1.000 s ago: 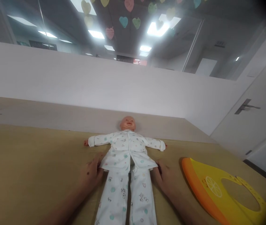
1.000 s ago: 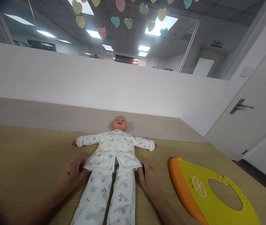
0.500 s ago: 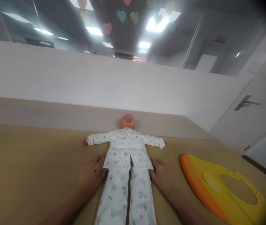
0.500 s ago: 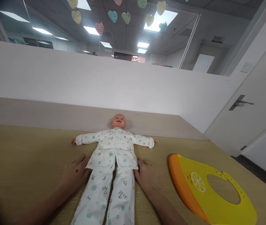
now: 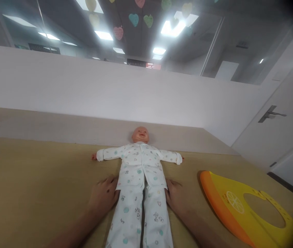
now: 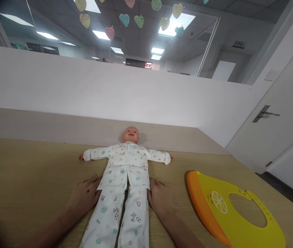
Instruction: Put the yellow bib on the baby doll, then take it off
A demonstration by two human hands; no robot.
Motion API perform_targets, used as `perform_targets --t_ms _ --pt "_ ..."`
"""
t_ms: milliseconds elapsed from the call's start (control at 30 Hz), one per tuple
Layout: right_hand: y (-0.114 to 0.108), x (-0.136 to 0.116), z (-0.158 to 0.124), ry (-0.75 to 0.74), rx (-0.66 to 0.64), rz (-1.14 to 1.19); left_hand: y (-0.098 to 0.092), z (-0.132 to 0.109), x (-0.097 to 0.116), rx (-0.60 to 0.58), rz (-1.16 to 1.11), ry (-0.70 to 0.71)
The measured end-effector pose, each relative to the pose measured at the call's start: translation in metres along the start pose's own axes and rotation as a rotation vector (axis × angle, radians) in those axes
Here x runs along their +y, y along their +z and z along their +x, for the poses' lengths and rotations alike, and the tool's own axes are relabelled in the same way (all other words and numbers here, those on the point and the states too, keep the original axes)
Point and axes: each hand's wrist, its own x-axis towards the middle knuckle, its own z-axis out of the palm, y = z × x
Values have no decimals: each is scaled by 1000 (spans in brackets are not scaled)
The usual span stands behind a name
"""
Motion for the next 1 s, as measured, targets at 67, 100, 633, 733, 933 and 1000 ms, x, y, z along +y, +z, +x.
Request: perform_targets --t_ms 67,100,633,733,933,1000 --pt "2 1 -1 -13 60 10 -1 -1 1 31 1 16" --pt "2 2 -2 -16 96 18 -2 -2 1 48 4 18" --pt "-7 -2 -5 -494 597 94 -1 -6 14 557 168 312" --pt "-8 -3 -3 -551 637 134 -4 -6 19 700 178 449" --pt "-8 -4 -8 -574 600 185 -11 -12 23 810 97 559" --pt "-7 -4 -9 -567 595 196 -10 -13 22 795 89 480"
